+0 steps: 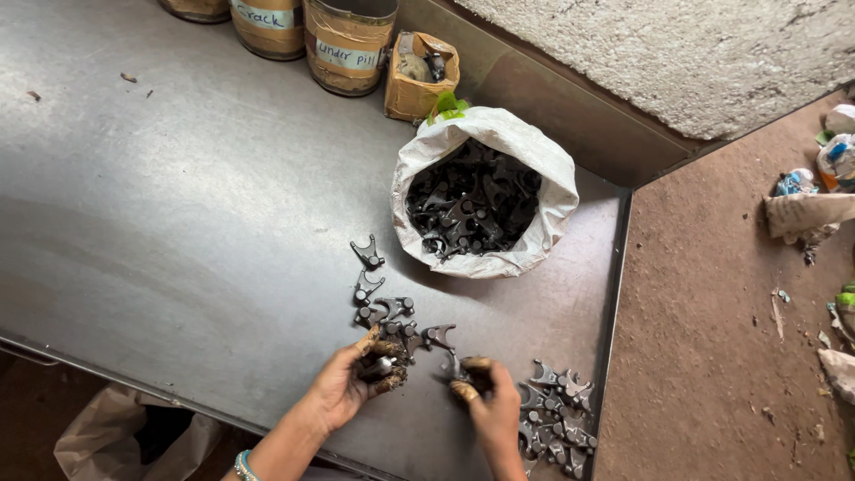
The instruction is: The person picks small metal castings one at a time from a white sack on a metal table, turns each casting over in both hands, and sorts them into labeled tins and piles by type, while another gloved worker sorts a pile at the far end of the table.
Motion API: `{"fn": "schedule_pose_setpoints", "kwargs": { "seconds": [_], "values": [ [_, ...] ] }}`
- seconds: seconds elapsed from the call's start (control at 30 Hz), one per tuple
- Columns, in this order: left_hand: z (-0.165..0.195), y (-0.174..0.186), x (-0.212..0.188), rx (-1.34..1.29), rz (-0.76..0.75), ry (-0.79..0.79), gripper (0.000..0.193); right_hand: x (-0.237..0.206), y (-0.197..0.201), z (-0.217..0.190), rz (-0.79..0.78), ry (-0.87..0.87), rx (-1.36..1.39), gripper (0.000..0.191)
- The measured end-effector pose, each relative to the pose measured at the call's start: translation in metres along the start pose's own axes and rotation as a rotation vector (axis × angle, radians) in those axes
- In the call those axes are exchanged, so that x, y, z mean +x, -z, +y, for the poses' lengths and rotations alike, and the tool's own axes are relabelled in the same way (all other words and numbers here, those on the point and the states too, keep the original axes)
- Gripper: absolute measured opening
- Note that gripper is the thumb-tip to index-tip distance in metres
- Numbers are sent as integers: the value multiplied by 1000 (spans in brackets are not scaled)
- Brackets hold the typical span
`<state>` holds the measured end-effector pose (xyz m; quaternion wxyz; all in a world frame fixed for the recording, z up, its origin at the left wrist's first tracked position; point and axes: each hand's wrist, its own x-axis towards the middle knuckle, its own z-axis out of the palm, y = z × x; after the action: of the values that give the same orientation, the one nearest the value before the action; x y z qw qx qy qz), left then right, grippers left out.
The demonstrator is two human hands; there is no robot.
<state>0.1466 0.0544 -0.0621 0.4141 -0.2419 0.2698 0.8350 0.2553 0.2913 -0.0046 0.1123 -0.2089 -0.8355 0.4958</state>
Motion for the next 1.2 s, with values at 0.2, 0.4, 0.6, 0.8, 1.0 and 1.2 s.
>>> {"fn": "schedule_pose_setpoints", "kwargs": {
  "seconds": [0.2, 0.4, 0.6, 0.8, 1.0, 1.2],
  "values": [
    [-6, -4, -2, -40, 19, 61, 31, 11, 11, 43, -89, -470, 1085, 27],
    [-16, -24, -5, 38, -114, 92, 39, 16, -1, 13, -205, -461, 956, 27],
    [-14, -31, -13, -38, -190, 200, 38, 45, -26, -47, -84, 213, -202, 38],
    [1, -23, -17, -22, -105, 144, 32, 61, -34, -40, -178, 179, -61, 39],
    [3, -26, -20, 22, -128, 121, 37, 52, -10, 0, -272, -231, 832, 46],
    [-5, -43, -25, 106, -92, 115, 39, 40, -10, -27, -437, -278, 855, 34]
  ]
}}
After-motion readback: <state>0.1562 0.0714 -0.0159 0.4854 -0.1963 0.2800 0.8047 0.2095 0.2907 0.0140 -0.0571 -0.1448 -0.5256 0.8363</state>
